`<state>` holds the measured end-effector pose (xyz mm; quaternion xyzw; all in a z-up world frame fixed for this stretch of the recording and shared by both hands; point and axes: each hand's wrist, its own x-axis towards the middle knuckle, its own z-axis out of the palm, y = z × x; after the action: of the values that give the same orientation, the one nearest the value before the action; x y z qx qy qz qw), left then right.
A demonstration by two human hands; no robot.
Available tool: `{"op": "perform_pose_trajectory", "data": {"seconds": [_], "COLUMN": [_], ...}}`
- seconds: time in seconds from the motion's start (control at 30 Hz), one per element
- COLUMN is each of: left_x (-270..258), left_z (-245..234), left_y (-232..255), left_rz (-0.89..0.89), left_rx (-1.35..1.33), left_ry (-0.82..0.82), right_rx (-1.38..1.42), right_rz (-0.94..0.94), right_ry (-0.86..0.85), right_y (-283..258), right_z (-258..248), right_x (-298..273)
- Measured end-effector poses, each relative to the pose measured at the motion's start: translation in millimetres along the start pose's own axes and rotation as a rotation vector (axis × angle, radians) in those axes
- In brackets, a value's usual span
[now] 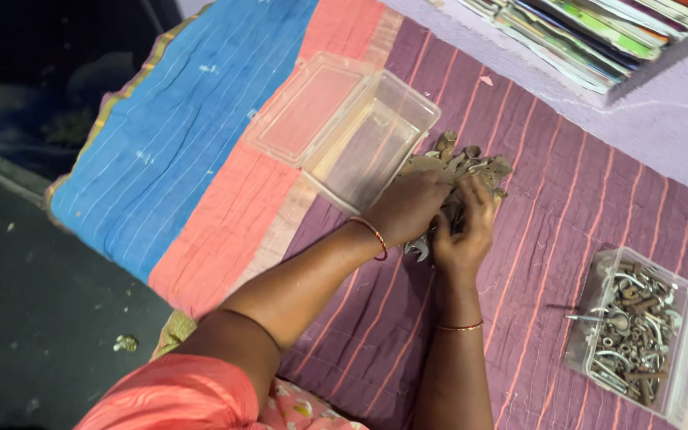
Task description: The person sorts small metal hardware from a clear plastic container onto a striped cloth, then transfers larger metal tools into a second clear plastic container. The hands handle nuts, bolts, and wrenches one by one, placing them into separate piles or containers.
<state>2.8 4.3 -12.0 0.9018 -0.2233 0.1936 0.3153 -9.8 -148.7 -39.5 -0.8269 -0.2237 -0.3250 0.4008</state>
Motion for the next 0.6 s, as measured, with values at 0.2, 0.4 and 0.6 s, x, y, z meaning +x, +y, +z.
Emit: {"op": "perform_pose_trajectory", "data": {"seconds": [0.2, 0.4, 0.6], "left_x": [5, 14, 8], "left_z": [-6, -59, -71], "left_y": [-2, -38, -52], "left_rz": [-0.02, -0.252, -0.506], "left_rx": [-0.131, -0.122, 0.014], "left_ry": [0.067, 0.271, 0.234], "right_rx": [0.522, 0.763, 0.663], "right_rz": [0.246, 0.497, 0.493], "right_ry": [0.193, 0.354, 0.289], "right_y": [43, 92, 100], "right_z": [-13, -15, -6], "right_x": [-2, -13, -15]}}
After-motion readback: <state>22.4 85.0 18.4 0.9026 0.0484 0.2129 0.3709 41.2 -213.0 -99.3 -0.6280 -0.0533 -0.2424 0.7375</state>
